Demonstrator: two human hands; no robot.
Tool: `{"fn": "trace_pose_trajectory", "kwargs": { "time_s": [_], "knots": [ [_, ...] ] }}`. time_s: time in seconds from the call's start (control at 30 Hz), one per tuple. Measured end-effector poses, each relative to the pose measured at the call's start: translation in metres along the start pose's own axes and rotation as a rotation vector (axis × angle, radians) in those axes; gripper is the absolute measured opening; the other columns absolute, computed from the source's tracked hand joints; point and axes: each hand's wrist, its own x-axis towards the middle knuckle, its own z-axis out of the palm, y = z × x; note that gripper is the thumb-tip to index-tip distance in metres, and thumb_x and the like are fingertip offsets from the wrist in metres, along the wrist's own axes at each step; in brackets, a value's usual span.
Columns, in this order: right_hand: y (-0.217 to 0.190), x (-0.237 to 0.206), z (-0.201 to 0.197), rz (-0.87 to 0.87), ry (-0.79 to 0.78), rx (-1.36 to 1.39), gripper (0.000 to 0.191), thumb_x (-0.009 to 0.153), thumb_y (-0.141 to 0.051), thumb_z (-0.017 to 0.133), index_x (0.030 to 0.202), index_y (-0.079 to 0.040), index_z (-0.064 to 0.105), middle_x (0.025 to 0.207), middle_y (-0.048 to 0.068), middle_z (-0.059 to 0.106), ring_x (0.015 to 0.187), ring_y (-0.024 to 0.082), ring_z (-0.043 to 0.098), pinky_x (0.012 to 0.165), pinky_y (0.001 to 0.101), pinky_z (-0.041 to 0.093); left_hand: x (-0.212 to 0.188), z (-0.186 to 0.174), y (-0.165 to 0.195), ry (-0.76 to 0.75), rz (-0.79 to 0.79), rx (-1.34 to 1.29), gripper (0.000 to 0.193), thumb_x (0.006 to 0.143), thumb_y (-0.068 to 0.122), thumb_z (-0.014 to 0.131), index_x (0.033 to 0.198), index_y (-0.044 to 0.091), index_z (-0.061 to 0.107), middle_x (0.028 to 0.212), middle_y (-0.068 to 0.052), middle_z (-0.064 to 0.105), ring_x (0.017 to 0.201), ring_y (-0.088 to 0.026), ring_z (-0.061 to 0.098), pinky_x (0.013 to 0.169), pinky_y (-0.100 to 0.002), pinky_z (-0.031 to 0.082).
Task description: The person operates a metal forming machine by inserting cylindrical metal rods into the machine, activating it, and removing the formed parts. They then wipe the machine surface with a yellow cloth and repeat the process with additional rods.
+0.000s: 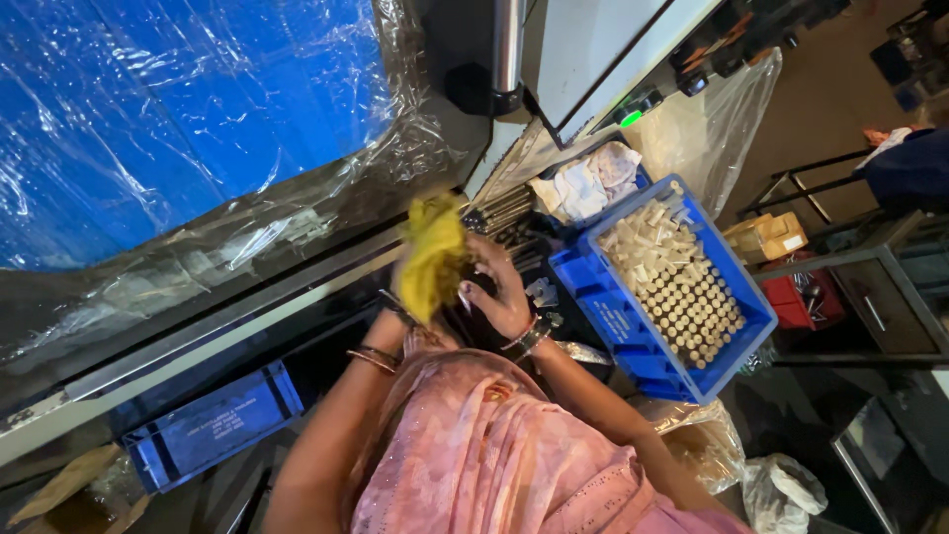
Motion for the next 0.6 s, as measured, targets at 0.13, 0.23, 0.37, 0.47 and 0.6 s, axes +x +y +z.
{"fn": "trace_pose_trajectory", "kwargs": {
  "time_s": [0.13,0.23,0.37,0.47,0.6],
  "knots": [
    [0.020,0.017,0.013,-0.238,0.314,-0.210,0.070,0.090,-0.020,0.068,0.150,0.005,0.041,0.151,0.022,0.047,0.141,0.035,0.043,0.118,0.0435,0.032,0.010,0.011,-0.053,-0.082,-0.103,-0.170,0.051,0.116,0.043,0.051,0.149,0.003,0.051,0.131,-0.011,0.065,0.107,-0.021,0.066,0.089,-0.034,0.055],
    [0.026,0.019,-0.018,-0.131,0.558,-0.263,0.055,0.096,-0.023,0.071,0.141,0.002,0.054,0.138,0.019,0.064,0.129,0.033,0.061,0.112,0.0418,0.045,0.016,0.022,-0.072,0.028,-0.162,0.138,0.054,0.109,0.047,0.051,0.147,0.009,0.050,0.138,-0.005,0.060,0.118,-0.017,0.063,0.104,-0.036,0.049],
    [0.023,0.001,-0.080,-0.243,0.705,-0.450,0.053,0.091,-0.027,0.075,0.132,0.002,0.059,0.123,0.018,0.069,0.116,0.035,0.067,0.104,0.0442,0.050,0.022,0.055,-0.064,-0.116,-0.357,0.432,0.057,0.100,0.053,0.046,0.144,0.018,0.053,0.147,0.002,0.057,0.129,-0.012,0.060,0.110,-0.035,0.045],
    [0.014,0.000,-0.139,-0.346,0.901,-0.840,0.052,0.087,-0.029,0.083,0.125,0.000,0.063,0.118,0.020,0.069,0.111,0.037,0.067,0.099,0.0472,0.052,0.035,0.074,-0.036,-0.129,-0.232,0.754,0.049,0.101,0.048,0.049,0.136,0.014,0.057,0.139,0.002,0.060,0.123,-0.012,0.062,0.102,-0.031,0.048],
    [0.014,-0.014,-0.202,-0.003,0.840,-0.753,0.059,0.087,-0.033,0.083,0.130,-0.001,0.060,0.121,0.024,0.065,0.112,0.038,0.063,0.101,0.0489,0.051,0.072,0.079,0.004,0.105,0.470,1.054,0.026,0.104,0.031,0.061,0.113,0.006,0.068,0.105,-0.004,0.071,0.095,-0.013,0.065,0.082,-0.027,0.050]
  ]
}}
